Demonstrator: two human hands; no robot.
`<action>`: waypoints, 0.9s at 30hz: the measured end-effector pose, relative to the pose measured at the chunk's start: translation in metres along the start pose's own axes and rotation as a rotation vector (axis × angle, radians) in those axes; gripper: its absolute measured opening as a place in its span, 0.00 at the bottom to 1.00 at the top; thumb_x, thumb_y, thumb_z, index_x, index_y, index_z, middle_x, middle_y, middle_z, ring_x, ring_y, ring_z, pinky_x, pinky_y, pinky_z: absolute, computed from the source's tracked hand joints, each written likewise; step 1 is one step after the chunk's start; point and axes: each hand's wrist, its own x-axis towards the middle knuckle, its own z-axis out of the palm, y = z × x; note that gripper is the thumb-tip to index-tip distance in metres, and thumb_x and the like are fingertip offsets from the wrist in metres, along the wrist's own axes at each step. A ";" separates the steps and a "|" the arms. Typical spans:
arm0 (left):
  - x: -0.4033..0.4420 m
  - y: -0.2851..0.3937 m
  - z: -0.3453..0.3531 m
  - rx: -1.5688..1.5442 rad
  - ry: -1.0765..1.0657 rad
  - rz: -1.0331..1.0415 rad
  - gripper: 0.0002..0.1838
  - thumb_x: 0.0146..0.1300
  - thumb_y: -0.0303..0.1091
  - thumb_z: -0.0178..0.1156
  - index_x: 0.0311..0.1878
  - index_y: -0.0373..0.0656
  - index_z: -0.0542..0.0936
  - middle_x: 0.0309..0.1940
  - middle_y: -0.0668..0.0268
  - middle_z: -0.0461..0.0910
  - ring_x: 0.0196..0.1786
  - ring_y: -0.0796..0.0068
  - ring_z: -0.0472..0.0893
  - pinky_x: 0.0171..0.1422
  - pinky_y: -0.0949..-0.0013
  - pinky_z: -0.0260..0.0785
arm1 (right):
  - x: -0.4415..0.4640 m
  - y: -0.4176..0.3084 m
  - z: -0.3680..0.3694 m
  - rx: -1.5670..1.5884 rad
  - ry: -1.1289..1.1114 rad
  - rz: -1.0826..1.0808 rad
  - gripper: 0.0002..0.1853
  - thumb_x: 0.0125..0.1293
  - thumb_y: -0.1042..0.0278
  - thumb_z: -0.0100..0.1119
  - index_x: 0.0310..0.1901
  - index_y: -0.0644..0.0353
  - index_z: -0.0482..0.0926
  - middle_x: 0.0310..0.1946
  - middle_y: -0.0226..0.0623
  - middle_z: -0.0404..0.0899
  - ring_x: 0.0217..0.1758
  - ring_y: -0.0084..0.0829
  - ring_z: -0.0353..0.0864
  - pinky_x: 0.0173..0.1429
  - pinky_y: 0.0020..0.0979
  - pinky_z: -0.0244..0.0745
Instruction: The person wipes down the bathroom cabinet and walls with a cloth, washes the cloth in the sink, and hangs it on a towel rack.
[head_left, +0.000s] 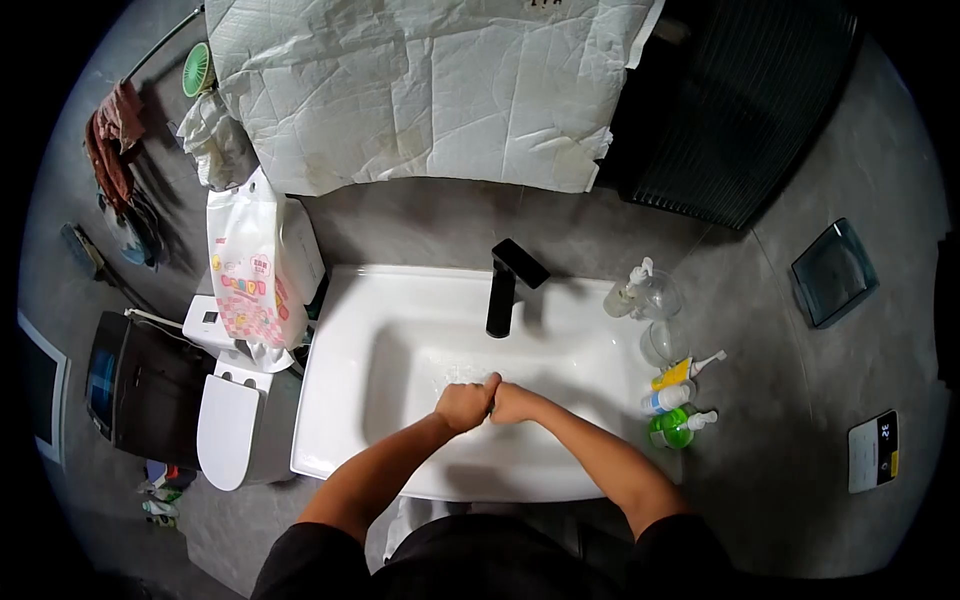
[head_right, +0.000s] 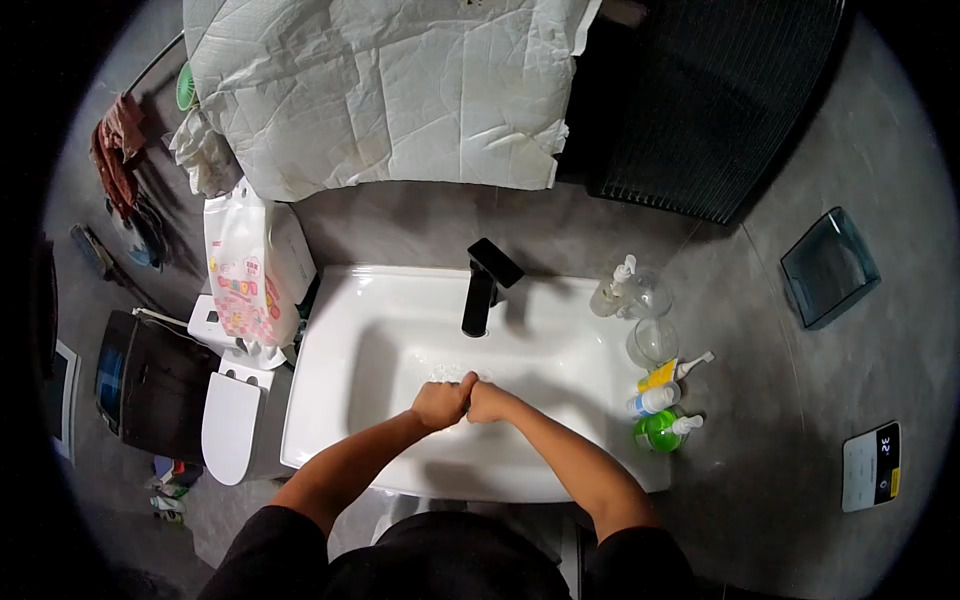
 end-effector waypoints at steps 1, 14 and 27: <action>-0.004 0.001 0.000 0.003 0.009 0.021 0.19 0.65 0.35 0.53 0.56 0.45 0.64 0.30 0.52 0.85 0.33 0.48 0.85 0.35 0.49 0.76 | -0.012 -0.008 -0.005 0.192 -0.034 0.049 0.25 0.51 0.64 0.70 0.50 0.67 0.77 0.45 0.51 0.84 0.41 0.46 0.85 0.43 0.42 0.79; -0.066 -0.035 -0.001 -1.174 -0.062 -0.418 0.24 0.67 0.44 0.65 0.60 0.42 0.74 0.43 0.66 0.81 0.43 0.79 0.79 0.46 0.73 0.73 | -0.039 -0.052 0.026 0.830 0.190 0.035 0.23 0.65 0.53 0.67 0.55 0.58 0.76 0.36 0.29 0.81 0.36 0.20 0.80 0.38 0.27 0.78; -0.269 -0.156 -0.115 -1.603 0.444 -0.180 0.25 0.75 0.47 0.53 0.67 0.44 0.72 0.59 0.67 0.78 0.62 0.77 0.74 0.70 0.68 0.61 | 0.024 -0.308 0.052 0.210 0.580 -0.690 0.19 0.57 0.62 0.73 0.45 0.64 0.81 0.47 0.41 0.80 0.50 0.37 0.81 0.54 0.32 0.75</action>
